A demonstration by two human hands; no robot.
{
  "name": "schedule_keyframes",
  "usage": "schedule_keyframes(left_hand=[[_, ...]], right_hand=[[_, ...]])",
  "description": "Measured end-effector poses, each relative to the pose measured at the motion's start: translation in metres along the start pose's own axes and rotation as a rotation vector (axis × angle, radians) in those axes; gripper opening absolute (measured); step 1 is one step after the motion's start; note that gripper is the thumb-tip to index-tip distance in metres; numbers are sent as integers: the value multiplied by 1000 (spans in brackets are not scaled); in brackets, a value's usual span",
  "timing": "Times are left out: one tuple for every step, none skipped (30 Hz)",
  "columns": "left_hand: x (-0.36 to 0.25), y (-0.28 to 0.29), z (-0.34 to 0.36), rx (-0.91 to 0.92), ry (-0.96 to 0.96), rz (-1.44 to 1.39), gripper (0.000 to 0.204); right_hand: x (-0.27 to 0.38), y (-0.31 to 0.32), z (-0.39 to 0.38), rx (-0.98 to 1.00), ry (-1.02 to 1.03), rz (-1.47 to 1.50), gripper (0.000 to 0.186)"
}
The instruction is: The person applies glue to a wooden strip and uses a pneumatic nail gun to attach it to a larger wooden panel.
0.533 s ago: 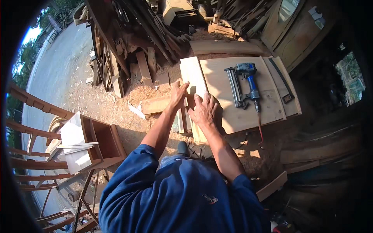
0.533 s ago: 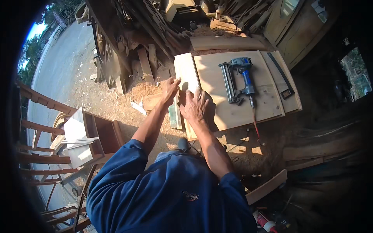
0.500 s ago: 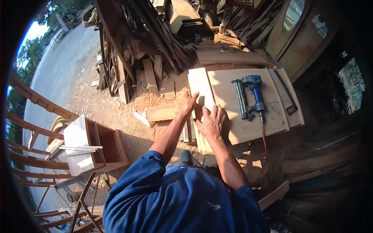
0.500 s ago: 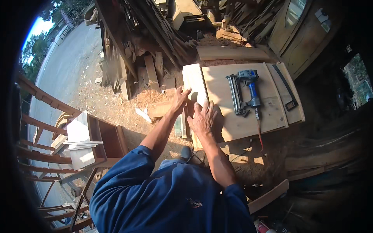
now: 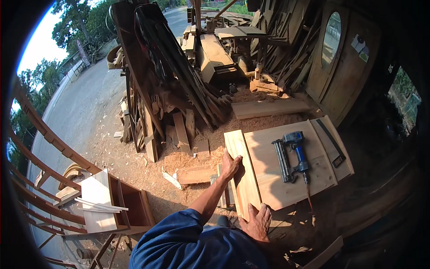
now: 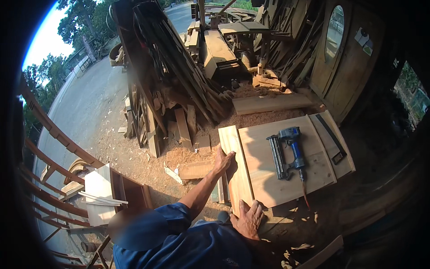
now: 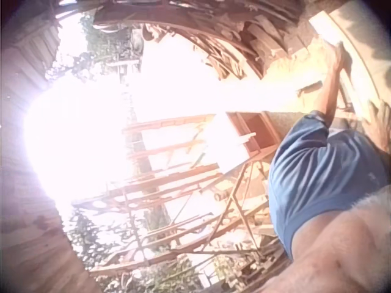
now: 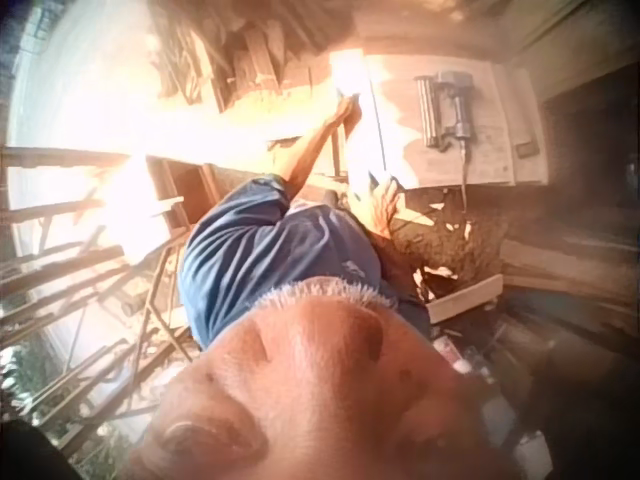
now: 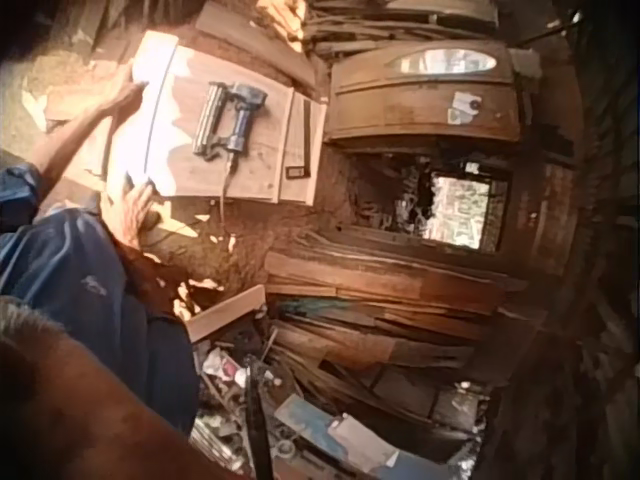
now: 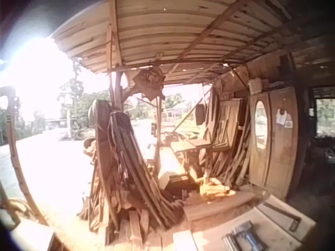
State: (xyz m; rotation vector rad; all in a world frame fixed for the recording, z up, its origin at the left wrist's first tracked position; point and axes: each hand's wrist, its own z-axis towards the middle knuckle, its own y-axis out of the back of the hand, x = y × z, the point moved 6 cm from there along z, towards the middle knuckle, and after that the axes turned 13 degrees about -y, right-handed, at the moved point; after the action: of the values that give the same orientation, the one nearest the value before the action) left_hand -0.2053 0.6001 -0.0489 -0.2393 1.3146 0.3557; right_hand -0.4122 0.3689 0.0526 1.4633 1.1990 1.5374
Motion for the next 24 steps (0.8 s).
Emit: schedule_keyframes(left_hand=[[-1, 1, -4, -33, 2, -39, 66], [-2, 0, -5, -28, 8, -31, 66], [-2, -1, -4, -24, 4, -31, 65], [-5, -1, -5, -23, 0, -32, 64], [-1, 1, -4, -12, -23, -9, 62], [2, 1, -7, -12, -15, -3, 62], [-4, -2, -9, -73, 7, -72, 61], [-7, -4, -10, -134, 31, -140, 60], [-4, -6, -9, -88, 56, -208, 64], [-6, -6, -10, -82, 68, -209, 64], [-8, -6, -11, -86, 70, -248, 68], [-9, -6, -10, -89, 73, -286, 72], [-5, 1, -12, -91, 86, -260, 74], [-15, -4, -8, -17, 103, -277, 80], [-12, -7, -8, -25, 129, -336, 83], [-9, -8, -11, -34, 157, -387, 86], [-10, -5, -13, -109, 145, -366, 78], [-6, -3, -10, -103, 116, -374, 82], [-9, -2, -8, -74, 66, -362, 83], [-5, -9, -9, -37, 31, -374, 85], [0, -13, -5, -43, 13, -401, 87], [3, -12, -3, -49, 5, -414, 89], [-2, -12, -1, -21, -16, -408, 93], [15, 0, -1, -41, 0, -312, 95]], right_hand=[[0, 0, -2, 14, 10, 8, 72], [0, -1, -4, 28, 20, 15, 72], [0, -2, -4, 35, 16, 22, 72], [0, 0, -4, 19, 20, 25, 72], [0, 0, -5, 3, 25, 28, 72], [0, -3, -6, 12, 24, 31, 72], [-1, -4, -6, -10, 19, 54, 72], [-2, -5, -7, -32, 13, 77, 72], [-2, -8, -7, -27, 3, 75, 72], [-1, -8, -8, -33, -14, 84, 71], [-1, -8, -9, -39, -33, 94, 71], [1, -9, -8, -32, -48, 92, 71], [5, -6, -8, -27, -43, 130, 71], [3, -4, -6, -40, -50, 157, 70], [2, -4, -8, -62, -50, 140, 70], [1, -6, -10, -63, -69, 135, 70], [2, -6, -10, -63, -62, 164, 70], [3, -4, -10, -65, -56, 196, 71], [4, 0, -11, -69, -50, 207, 71], [-1, -4, -14, -76, -71, 177, 70], [-2, -4, -12, -105, -68, 173, 70], [-3, -1, -13, -121, -69, 178, 70], [-4, 2, -10, -141, -43, 222, 70], [-5, 1, -10, -123, -28, 262, 70]])
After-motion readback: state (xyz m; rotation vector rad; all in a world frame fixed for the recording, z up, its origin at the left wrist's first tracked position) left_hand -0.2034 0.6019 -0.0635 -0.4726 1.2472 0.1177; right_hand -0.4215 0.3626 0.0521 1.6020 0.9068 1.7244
